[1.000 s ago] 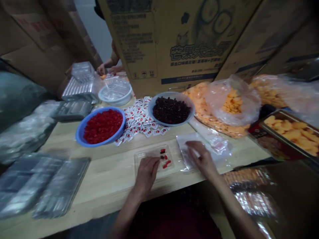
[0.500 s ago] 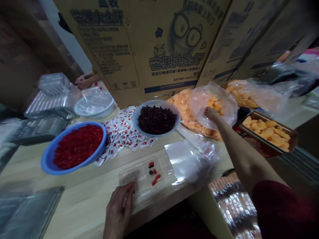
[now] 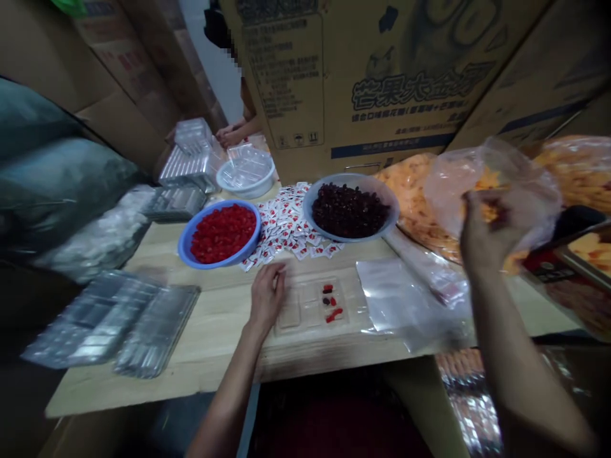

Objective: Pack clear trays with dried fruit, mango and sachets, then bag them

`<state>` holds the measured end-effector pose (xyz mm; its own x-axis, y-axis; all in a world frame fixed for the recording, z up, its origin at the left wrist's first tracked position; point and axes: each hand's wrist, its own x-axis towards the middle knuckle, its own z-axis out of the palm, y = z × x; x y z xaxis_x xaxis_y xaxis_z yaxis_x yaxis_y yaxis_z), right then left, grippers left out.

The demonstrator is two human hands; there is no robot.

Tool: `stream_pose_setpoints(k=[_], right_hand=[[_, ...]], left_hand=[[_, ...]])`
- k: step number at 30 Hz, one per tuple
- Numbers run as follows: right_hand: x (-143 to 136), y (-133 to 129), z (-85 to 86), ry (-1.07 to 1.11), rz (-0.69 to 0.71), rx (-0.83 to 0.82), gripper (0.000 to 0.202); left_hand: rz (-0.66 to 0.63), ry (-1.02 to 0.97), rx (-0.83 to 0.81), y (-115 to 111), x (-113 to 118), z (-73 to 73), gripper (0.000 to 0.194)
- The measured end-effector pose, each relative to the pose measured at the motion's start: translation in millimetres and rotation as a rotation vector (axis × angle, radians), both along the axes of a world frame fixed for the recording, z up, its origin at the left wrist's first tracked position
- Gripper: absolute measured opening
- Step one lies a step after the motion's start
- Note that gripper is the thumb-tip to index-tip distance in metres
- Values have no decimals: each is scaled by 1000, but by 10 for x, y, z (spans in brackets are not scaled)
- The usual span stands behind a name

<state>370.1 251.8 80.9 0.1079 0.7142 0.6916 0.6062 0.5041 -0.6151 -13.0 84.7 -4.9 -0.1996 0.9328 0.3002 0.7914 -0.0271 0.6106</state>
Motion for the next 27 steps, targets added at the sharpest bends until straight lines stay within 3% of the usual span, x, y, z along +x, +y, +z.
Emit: stream_pose_setpoints(k=[1,3,4,6,9,13,16,20,24,27], right_hand=[[-279,-182,-70,12,22,19,23],[-833,-460,-302,-37,242,-87,17],[-1079,-542,-447,-125,368,-166,17],[-1459,-595,-739,-282,479,-305,19],[-1749,-505,-1076,-557,463,-446,33],[-1832,-366,-1286,-650,432,-477,33],[-1780,-316,-1303,-643,432,-484,25],[-1614,-429,-1120,-505,434,-445,24],[-1560,-856,-870,-101,580,-447,25],[-1696,-1216,-851,-95,797,-576,27]], left_hand=[[-29,43,-23,193,17,-25,23],[-67,162,-96,563,69,-88,25],[-69,225,-145,721,94,-121,27],[-52,315,-233,953,120,-175,29],[-37,338,-306,1087,78,-214,26],[-47,318,-326,1016,-7,-225,19],[-31,287,-297,908,-17,-241,20],[-23,219,-226,737,-46,-211,25],[-63,38,-137,492,-154,-77,28],[-168,-104,-132,301,-237,65,27]])
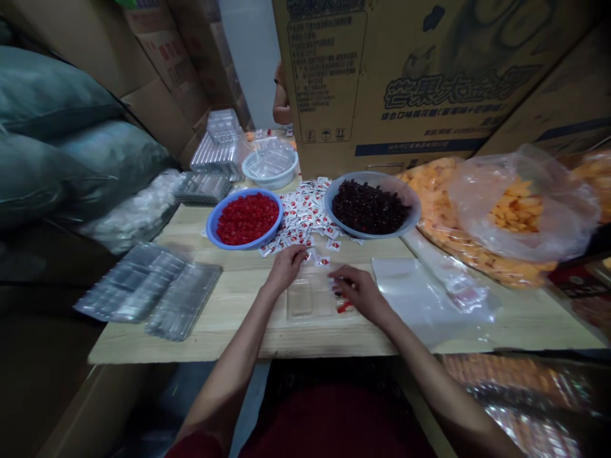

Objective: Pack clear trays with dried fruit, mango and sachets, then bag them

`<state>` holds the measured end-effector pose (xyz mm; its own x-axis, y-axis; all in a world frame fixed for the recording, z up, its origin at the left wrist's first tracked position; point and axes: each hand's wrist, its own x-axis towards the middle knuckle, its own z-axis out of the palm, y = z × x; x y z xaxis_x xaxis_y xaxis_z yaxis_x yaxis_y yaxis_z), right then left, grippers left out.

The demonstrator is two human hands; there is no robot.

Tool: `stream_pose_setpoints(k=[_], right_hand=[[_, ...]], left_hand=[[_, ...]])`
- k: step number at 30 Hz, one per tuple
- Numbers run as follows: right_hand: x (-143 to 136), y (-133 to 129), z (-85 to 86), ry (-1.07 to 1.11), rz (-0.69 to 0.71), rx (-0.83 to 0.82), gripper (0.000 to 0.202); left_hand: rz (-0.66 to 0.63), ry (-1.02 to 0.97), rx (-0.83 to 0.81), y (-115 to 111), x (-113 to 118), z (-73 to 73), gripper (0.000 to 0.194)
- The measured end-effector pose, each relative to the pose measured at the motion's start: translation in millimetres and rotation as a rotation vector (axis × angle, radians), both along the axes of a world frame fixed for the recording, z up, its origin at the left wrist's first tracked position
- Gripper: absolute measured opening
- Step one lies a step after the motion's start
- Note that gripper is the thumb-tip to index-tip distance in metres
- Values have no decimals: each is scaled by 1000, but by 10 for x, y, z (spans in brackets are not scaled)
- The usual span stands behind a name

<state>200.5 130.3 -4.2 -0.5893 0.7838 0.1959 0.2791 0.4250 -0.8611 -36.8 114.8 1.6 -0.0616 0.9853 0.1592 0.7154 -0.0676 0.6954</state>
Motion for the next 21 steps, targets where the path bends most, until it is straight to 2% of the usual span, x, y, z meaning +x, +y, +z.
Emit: stream_pose_setpoints(k=[3,7,9,12,16,19,21], right_hand=[[-164,-223,-100,-157,127,-16,29],[-195,-341,-155,-247,90,112,34],[-155,-396,-147,-244,62,219,32],[-123,-511,-183,-336,112,351,26],[-124,-641,-306,-440,154,422,20],[-91,-670,-353,-413,137,435,21],[-66,-674,-363,-377,154,420,23]], left_hand=[[-167,53,-86,-120,-42,157,23],[-377,220,-172,-100,9,299,19],[-482,343,-202,-12,90,298,21],[-587,479,-242,162,259,217,21],[-622,494,-233,285,417,111,17],[-542,461,-141,219,387,79,23],[-476,409,-89,126,324,46,20]])
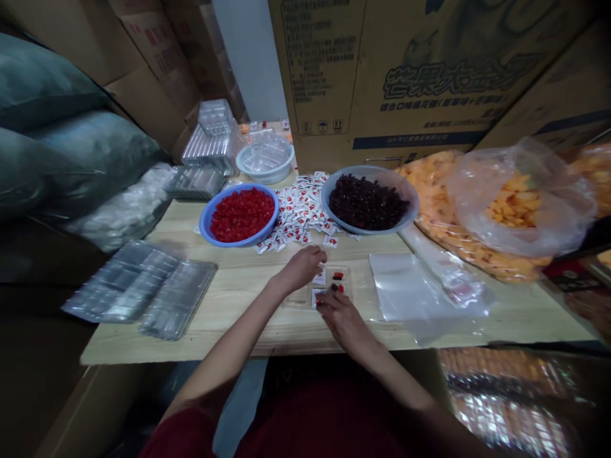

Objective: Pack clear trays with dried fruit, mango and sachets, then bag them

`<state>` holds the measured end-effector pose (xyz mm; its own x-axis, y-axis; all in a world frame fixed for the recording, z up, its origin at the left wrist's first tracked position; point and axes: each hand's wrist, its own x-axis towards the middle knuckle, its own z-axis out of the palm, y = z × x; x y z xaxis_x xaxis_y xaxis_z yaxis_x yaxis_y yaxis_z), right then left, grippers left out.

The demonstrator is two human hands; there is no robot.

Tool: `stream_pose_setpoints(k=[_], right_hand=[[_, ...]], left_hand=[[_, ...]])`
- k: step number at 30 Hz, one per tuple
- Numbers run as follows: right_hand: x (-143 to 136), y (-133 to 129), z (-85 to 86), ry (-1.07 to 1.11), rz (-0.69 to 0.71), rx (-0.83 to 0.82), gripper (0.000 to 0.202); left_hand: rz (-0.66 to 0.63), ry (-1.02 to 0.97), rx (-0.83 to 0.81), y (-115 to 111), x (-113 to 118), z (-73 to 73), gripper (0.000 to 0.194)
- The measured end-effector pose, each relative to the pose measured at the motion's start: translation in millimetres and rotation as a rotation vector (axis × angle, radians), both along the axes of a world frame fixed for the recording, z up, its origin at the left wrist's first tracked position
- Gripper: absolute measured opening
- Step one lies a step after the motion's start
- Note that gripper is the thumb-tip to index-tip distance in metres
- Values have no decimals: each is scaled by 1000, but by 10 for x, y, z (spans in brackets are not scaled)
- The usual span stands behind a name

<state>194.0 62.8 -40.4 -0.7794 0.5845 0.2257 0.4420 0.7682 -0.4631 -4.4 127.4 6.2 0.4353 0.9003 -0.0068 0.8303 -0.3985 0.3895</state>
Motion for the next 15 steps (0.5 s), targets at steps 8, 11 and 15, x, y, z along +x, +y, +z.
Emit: stream_pose_setpoints(k=[8,11,15], right_hand=[[116,-153,242,86,-7,-74,30],[548,68,642,259,-141,-32,36],[1651,958,1234,455,-682,237,29]], left_hand=[[107,-234,67,-396,-18,-167,20],[270,-351,172,-569,-62,-68,30],[473,-380,271,-813,-254,113,34]])
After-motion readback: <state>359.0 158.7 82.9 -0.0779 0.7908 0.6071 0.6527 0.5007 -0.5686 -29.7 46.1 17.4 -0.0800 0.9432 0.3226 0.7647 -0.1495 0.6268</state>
